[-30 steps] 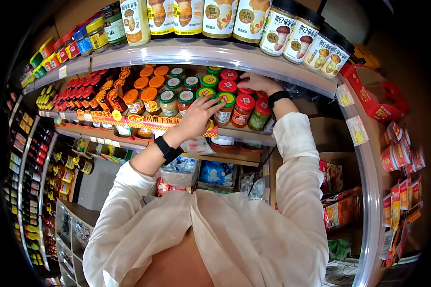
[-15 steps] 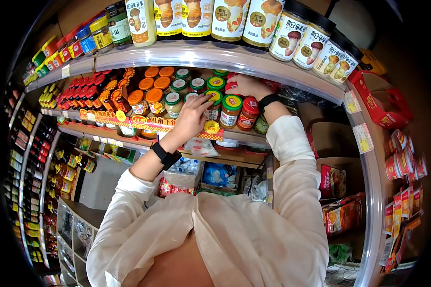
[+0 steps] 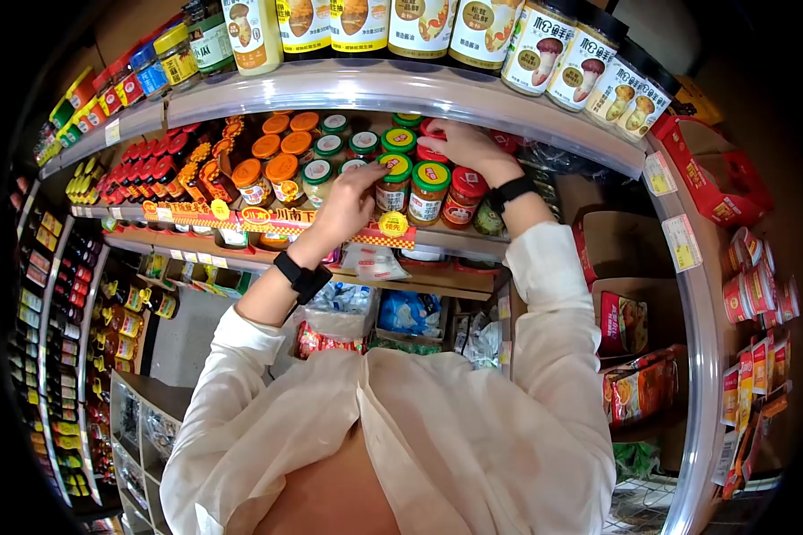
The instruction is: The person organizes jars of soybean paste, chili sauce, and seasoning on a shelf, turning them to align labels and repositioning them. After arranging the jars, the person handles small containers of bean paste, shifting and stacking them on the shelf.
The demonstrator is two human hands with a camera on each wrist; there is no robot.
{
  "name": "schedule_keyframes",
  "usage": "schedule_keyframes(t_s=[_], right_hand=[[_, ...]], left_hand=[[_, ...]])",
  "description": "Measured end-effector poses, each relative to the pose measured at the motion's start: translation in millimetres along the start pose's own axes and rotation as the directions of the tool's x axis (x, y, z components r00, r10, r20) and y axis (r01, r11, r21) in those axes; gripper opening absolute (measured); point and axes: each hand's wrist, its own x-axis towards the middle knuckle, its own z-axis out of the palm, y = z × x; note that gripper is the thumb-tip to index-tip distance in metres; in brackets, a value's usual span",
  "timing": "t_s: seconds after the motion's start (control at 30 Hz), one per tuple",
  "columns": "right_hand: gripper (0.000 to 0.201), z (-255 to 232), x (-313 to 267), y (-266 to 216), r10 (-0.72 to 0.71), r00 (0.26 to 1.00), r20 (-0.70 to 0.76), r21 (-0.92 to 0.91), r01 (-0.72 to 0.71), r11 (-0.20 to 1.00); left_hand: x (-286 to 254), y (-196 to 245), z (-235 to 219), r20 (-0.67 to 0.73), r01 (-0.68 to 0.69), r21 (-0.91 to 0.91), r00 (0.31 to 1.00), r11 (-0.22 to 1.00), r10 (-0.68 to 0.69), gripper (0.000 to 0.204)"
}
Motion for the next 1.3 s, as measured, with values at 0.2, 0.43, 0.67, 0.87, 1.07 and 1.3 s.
schedule_keyframes(t_s=[0.2,0.43,0.67,0.87,1.07,1.3], right_hand=[[0.066,3.2,-32.0,-27.8,0.103,0.954,0.282,-0.269,-0.025,0.963],[0.064,3.9,-39.5,-30.5,0.079,0.954,0.288,-0.277,0.004,0.961],[0.064,7.6,-42.9,-29.8,0.092,0.963,0.252,-0.292,-0.015,0.956],[0.065,14.0,-45.6,-26.6,0.118,0.97,0.21,-0.266,-0.06,0.962],[0.065,15.4,-43.9,-25.3,0.133,0.967,0.218,-0.263,-0.073,0.962],[0.068,18.8,-44.6,-22.8,0.152,0.968,0.202,-0.274,-0.093,0.957]], left_hand=[[28.5,-9.1,-8.4,0.072,0.141,0.042,0.987,0.989,-0.144,0.04],[47.1,-17.6,-8.0,0.236,0.137,-0.076,0.965,0.988,-0.116,0.056],[52.8,-26.6,-1.0,0.267,0.095,0.008,0.959,0.995,-0.094,0.063],[57.6,-31.1,-9.7,0.352,0.066,-0.093,0.936,0.993,-0.029,0.062],[55.9,-31.9,-11.2,0.353,0.077,-0.124,0.935,0.989,-0.029,0.062],[52.8,-34.5,-6.3,0.328,0.093,-0.14,0.944,0.986,-0.043,0.06]])
